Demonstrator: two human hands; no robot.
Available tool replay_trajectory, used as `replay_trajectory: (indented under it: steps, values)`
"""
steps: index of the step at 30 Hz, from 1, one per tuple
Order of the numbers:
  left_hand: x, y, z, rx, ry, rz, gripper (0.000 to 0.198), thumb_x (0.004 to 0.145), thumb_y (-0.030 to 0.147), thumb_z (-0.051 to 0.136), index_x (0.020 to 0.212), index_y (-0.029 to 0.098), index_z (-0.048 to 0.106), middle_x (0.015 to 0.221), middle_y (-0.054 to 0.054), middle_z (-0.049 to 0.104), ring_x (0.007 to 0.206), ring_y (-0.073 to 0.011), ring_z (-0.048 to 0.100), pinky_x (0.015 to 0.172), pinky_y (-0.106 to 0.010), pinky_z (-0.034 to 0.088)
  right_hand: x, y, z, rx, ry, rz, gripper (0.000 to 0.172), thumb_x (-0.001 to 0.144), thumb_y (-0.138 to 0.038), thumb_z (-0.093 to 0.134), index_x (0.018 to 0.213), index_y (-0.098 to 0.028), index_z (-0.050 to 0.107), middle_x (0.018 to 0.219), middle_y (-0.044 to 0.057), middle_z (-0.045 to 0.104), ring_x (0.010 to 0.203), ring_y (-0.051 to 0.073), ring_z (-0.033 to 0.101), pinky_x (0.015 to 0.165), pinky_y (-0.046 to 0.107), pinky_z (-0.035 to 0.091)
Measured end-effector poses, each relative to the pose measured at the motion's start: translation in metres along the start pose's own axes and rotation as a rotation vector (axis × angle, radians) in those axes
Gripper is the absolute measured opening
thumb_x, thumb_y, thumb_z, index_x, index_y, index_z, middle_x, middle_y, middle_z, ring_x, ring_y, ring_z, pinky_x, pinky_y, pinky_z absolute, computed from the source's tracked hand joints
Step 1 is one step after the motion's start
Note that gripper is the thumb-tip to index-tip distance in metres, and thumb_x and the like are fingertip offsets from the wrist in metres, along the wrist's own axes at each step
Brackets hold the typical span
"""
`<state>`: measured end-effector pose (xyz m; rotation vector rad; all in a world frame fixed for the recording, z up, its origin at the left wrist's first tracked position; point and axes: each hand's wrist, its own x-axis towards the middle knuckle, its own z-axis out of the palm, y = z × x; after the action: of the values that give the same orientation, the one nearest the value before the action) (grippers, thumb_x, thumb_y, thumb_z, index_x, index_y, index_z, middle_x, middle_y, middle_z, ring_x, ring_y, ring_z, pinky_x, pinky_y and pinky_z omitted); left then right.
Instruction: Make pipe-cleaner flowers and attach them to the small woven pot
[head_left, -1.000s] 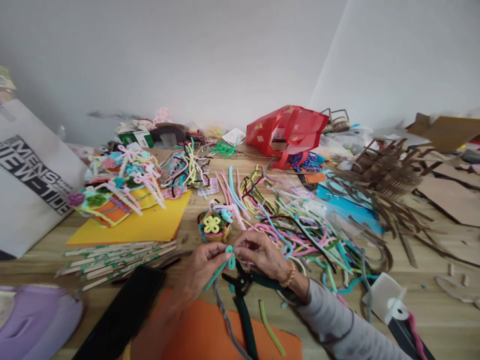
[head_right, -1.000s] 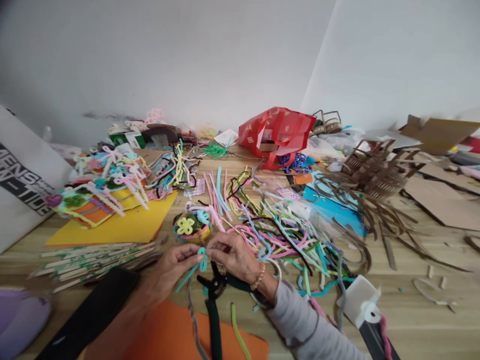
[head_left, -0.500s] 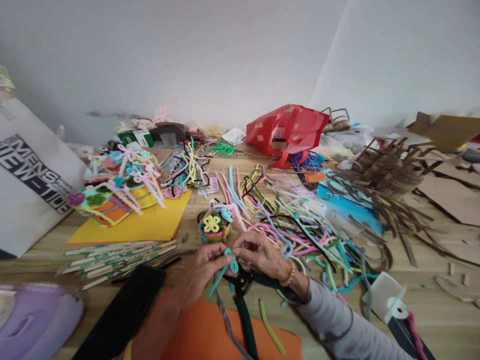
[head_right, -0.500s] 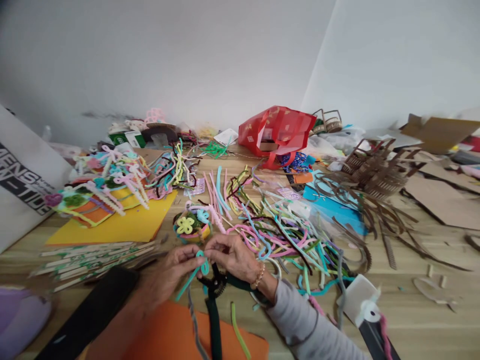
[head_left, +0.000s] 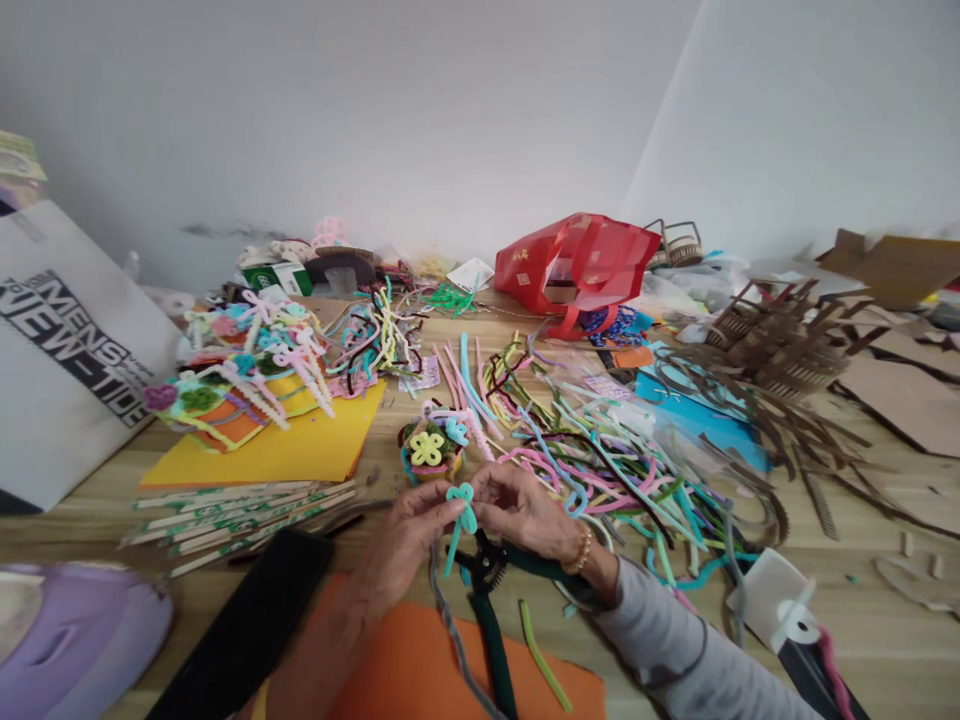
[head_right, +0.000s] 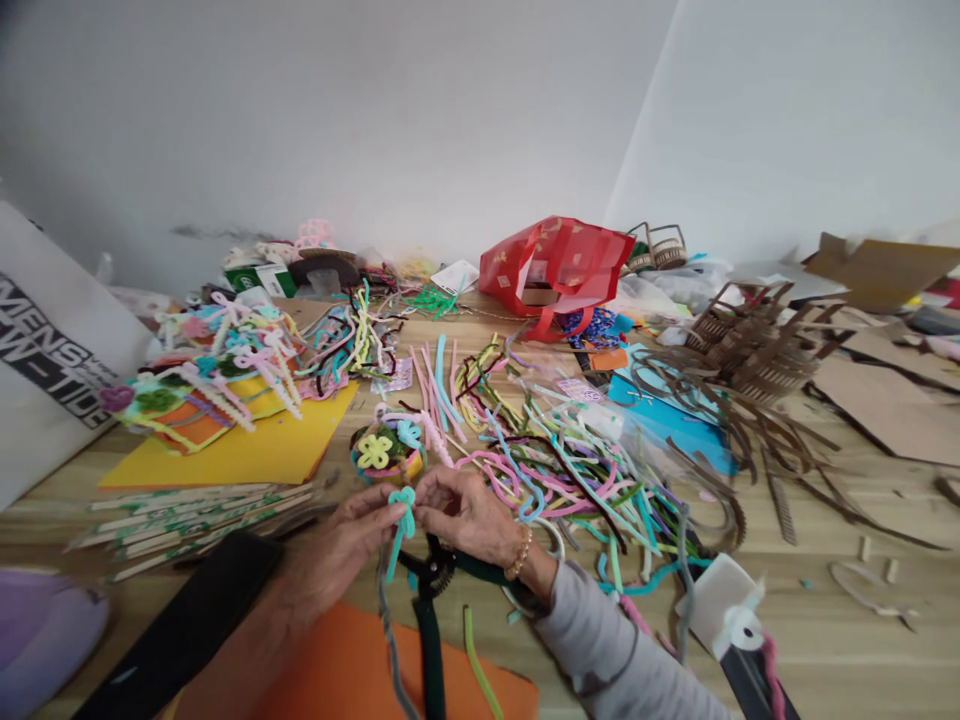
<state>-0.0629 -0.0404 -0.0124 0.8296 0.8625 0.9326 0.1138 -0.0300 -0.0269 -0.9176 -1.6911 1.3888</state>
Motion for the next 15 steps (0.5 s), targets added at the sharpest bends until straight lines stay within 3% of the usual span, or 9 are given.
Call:
replay_trajectory:
  steps: [7,15]
  values:
    - [0.0004,0.0002,0.0002,-0.01,0.024,0.064,0.018,0.062,0.032,0.081,0.068,0.018,0.072,0.065,0.001,0.068,0.064,-0.0115,0.056,0.065,-0.023,0.043,0.0002,0.0025,0.0001,0.09,-0.129,0.034,0.029,0.078,-0.04,0.07,0.087,-0.015,0.058,0.066,-0.004,0.053,0.056,0.008,0.046,0.052,0.019,0.037]
    - [0.0047,-0.0068,-0.0061,-0.019,0.044,0.109,0.016,0.063,0.03,0.081,0.068,0.018,0.071,0.066,0.001,0.067,0.061,-0.0115,0.054,0.062,-0.025,0.041,0.0009,-0.0002,-0.0005,0.128,-0.116,0.041,0.03,0.081,-0.045,0.067,0.083,-0.016,0.06,0.06,-0.005,0.048,0.05,0.007,0.039,0.047,0.019,0.031]
